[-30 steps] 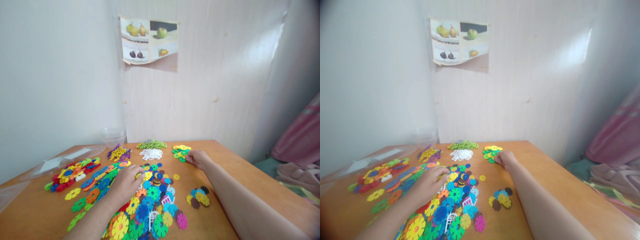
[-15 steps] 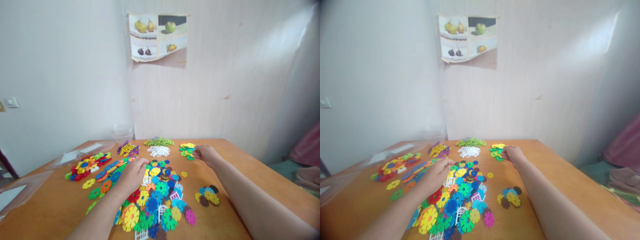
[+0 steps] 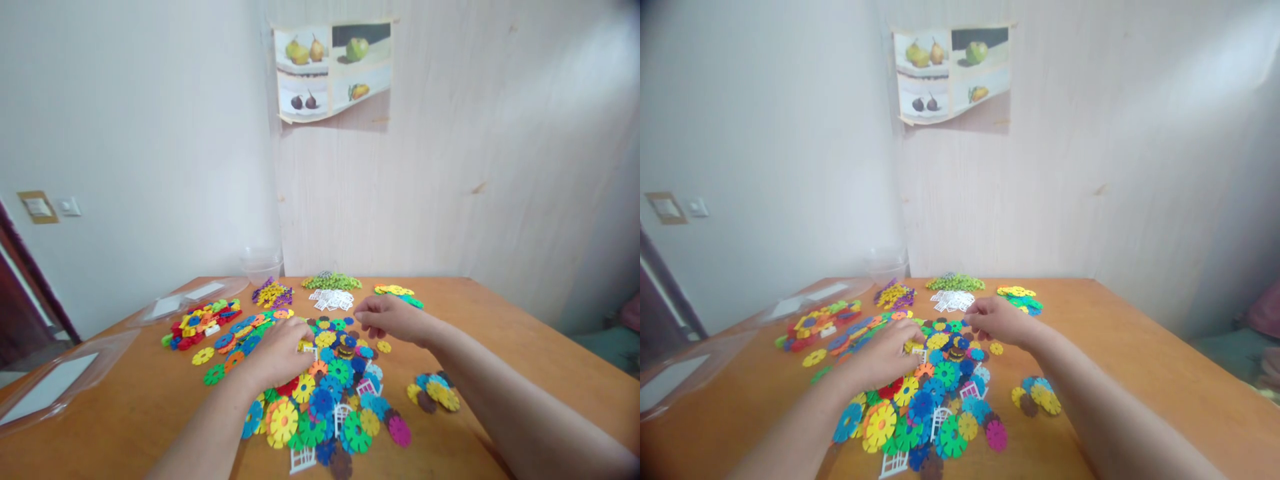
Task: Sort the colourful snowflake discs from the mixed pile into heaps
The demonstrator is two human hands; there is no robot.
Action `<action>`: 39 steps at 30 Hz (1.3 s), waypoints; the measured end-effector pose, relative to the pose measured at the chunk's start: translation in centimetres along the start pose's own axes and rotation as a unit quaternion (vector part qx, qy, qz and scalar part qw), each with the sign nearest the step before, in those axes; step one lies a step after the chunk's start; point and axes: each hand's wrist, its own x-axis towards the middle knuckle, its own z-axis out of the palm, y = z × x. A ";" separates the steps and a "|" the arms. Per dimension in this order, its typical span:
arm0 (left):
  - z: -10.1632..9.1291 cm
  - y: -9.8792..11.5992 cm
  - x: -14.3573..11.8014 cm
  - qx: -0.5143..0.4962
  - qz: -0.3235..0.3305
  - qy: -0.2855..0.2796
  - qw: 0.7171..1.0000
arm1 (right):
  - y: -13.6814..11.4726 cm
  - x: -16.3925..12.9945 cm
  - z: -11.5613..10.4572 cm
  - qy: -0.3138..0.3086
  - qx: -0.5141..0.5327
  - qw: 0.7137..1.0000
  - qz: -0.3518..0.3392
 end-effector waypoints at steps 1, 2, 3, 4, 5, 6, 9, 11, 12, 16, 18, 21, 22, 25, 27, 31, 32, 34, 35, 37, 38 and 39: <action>-0.1 0.0 -0.1 0.005 0.002 -0.005 1.000 | -0.2 -0.1 0.2 -0.008 -0.008 1.000 -0.003; -0.1 0.1 -0.1 0.007 0.004 -0.009 1.000 | -0.4 -0.2 0.4 -0.012 -0.015 1.000 -0.005; -0.1 0.1 -0.1 0.007 0.004 -0.012 1.000 | -0.5 -0.2 0.5 -0.013 -0.021 1.000 -0.007; -0.1 0.1 -0.1 0.006 0.004 -0.013 1.000 | -0.6 -0.3 0.6 -0.013 -0.025 1.000 -0.010; -0.1 0.0 -0.1 0.004 0.005 -0.013 1.000 | -0.6 -0.3 0.8 -0.012 -0.028 0.999 -0.013; -0.1 0.0 -0.1 0.002 0.006 -0.011 1.000 | -0.6 -0.2 0.9 -0.010 -0.031 0.999 -0.017; 0.0 -0.2 0.0 -0.010 0.007 -0.001 1.000 | -0.4 -0.2 1.4 -0.006 -0.042 0.999 -0.028; 0.0 -0.3 0.0 -0.023 0.000 0.007 1.000 | -0.5 -0.3 1.8 -0.007 -0.048 0.998 -0.033; -0.1 -0.2 0.1 -0.033 -0.005 0.007 0.999 | -0.6 -0.3 2.1 -0.008 -0.049 0.998 -0.033; -0.5 0.4 0.1 -0.105 -0.029 -0.003 0.994 | -1.1 -0.5 3.4 -0.024 -0.044 0.998 -0.025; -0.6 0.8 0.1 -0.155 -0.048 -0.003 0.987 | -1.3 -0.6 4.2 -0.031 -0.035 0.998 -0.033; -0.6 1.4 0.1 -0.230 -0.067 0.003 0.971 | -1.4 -0.6 5.2 -0.026 -0.011 0.998 -0.052; -0.6 1.5 0.1 -0.253 -0.068 0.005 0.965 | -1.5 -0.6 5.6 -0.021 -0.001 0.998 -0.056; -0.2 1.8 0.2 -0.310 -0.062 0.001 0.949 | -1.4 -0.5 6.7 -0.008 0.030 0.998 -0.058; 0.2 1.9 0.2 -0.339 -0.057 -0.008 0.939 | -1.2 -0.4 7.4 0.008 0.054 0.997 -0.053; 0.7 1.6 0.4 -0.344 -0.048 -0.014 0.938 | -0.9 -0.2 7.5 0.039 0.081 0.995 -0.042; 0.7 1.4 0.4 -0.331 -0.047 -0.006 0.943 | -0.8 -0.1 7.2 0.049 0.080 0.995 -0.035; 0.4 1.0 0.5 -0.285 -0.050 0.021 0.957 | -0.5 0.3 6.1 0.084 0.072 0.994 -0.013; 0.2 0.7 0.5 -0.252 -0.055 0.038 0.965 | -0.3 0.7 5.5 0.104 0.066 0.992 0.000; -0.3 0.2 0.5 -0.171 -0.068 0.067 0.981 | 0.2 1.6 4.1 0.141 0.052 0.988 0.022; -0.5 0.0 0.5 -0.130 -0.075 0.076 0.986 | 0.4 2.2 3.5 0.155 0.044 0.986 0.032; -0.8 -0.2 0.5 -0.093 -0.082 0.080 0.989 | 0.6 2.8 2.9 0.164 0.037 0.985 0.043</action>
